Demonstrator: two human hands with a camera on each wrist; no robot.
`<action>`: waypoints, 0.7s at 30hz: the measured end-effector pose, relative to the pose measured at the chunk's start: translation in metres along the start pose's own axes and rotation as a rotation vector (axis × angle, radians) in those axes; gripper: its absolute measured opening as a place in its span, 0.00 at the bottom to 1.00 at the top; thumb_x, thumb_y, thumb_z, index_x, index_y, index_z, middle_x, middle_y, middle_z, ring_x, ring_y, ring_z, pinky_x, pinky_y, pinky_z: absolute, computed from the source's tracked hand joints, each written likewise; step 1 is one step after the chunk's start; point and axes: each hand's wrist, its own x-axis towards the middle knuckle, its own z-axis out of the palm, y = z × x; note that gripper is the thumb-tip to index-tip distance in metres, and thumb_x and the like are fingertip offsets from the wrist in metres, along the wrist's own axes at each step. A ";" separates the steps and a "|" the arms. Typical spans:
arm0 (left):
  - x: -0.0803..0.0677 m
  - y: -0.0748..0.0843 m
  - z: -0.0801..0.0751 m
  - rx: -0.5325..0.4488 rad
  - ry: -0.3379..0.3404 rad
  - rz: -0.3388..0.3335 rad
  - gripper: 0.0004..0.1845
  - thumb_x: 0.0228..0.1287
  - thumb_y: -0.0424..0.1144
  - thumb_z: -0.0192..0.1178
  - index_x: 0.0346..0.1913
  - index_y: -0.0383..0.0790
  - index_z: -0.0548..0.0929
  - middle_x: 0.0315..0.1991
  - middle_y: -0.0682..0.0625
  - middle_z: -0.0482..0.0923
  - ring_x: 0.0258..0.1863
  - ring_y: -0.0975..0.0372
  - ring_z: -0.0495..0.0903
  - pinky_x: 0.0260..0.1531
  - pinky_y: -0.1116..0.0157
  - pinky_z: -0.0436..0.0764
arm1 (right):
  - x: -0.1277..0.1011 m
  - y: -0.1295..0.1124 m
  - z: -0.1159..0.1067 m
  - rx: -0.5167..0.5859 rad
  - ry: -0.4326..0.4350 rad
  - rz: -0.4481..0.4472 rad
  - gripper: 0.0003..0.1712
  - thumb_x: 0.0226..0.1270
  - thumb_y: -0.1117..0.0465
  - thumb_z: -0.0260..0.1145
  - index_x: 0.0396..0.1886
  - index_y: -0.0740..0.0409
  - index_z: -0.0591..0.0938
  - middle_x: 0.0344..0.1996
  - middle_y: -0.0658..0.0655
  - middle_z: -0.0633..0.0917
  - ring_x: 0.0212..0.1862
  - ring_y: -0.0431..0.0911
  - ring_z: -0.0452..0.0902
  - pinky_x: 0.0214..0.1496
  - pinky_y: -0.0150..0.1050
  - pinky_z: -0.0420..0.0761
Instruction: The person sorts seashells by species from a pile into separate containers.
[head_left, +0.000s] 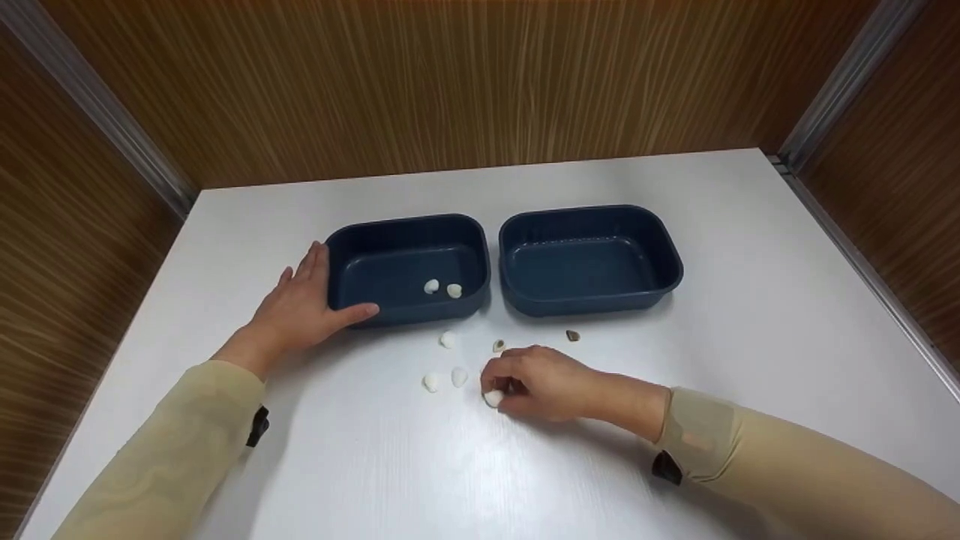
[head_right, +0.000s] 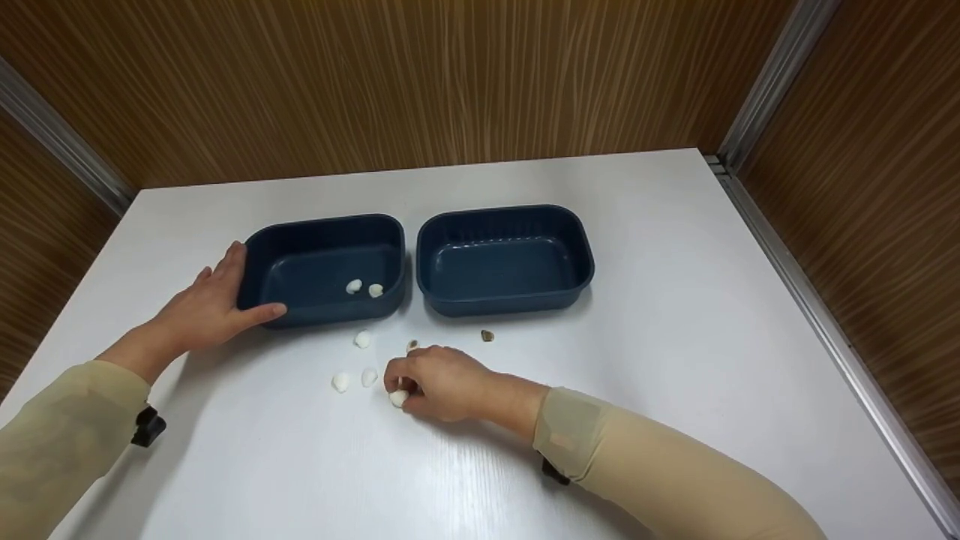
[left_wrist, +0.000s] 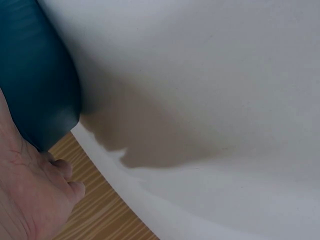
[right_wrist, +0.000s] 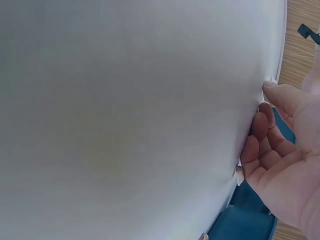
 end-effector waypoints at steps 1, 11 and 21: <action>0.000 0.000 0.000 0.000 -0.001 -0.002 0.74 0.62 0.85 0.50 0.83 0.27 0.31 0.86 0.33 0.29 0.85 0.45 0.35 0.81 0.42 0.37 | 0.000 0.000 -0.001 0.002 -0.005 -0.002 0.13 0.63 0.68 0.75 0.46 0.54 0.86 0.34 0.51 0.85 0.36 0.42 0.77 0.43 0.36 0.79; 0.001 0.000 0.000 -0.002 0.002 0.003 0.74 0.62 0.85 0.50 0.83 0.26 0.31 0.85 0.32 0.29 0.85 0.44 0.35 0.81 0.41 0.37 | 0.003 -0.003 -0.020 0.037 0.007 -0.037 0.12 0.65 0.71 0.74 0.47 0.58 0.86 0.36 0.52 0.87 0.37 0.42 0.83 0.42 0.34 0.84; -0.001 0.001 -0.002 0.009 -0.013 0.000 0.74 0.63 0.84 0.49 0.83 0.27 0.30 0.86 0.33 0.28 0.85 0.45 0.33 0.81 0.41 0.37 | 0.017 -0.007 -0.059 0.048 0.105 -0.080 0.12 0.69 0.71 0.72 0.50 0.61 0.86 0.44 0.56 0.89 0.42 0.46 0.87 0.44 0.40 0.88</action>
